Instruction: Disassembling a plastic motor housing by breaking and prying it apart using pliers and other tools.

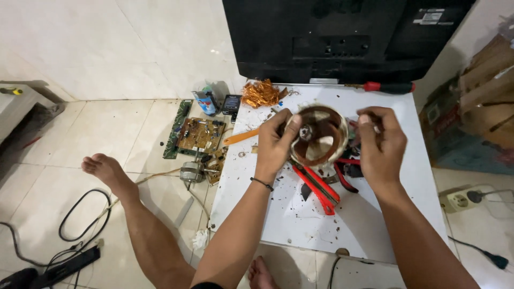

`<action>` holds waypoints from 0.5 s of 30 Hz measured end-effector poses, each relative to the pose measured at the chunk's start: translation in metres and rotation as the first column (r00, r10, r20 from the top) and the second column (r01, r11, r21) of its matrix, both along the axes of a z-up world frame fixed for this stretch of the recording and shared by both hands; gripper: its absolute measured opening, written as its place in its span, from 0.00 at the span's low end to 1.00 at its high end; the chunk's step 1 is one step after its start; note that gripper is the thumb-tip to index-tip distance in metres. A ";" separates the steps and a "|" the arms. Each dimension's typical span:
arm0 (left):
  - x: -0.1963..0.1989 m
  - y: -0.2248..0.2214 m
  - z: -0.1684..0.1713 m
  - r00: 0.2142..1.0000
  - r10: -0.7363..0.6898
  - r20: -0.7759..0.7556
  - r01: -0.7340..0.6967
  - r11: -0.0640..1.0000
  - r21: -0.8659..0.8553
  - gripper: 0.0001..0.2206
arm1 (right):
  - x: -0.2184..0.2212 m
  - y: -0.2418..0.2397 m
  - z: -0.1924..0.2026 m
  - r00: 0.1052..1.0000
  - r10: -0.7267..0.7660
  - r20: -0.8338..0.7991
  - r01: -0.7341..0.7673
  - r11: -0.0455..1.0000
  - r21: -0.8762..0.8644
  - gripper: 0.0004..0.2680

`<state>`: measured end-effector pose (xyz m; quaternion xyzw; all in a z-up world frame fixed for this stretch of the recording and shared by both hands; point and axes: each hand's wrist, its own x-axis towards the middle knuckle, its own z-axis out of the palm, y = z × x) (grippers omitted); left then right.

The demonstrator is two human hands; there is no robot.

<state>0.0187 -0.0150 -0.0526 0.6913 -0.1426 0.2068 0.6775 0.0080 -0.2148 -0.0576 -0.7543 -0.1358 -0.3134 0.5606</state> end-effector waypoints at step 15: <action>-0.014 -0.013 0.001 0.974 0.158 0.164 -0.186 0.968 0.167 0.16 | 0.000 0.008 -0.013 0.992 -0.123 -0.031 0.095 0.883 -0.460 0.13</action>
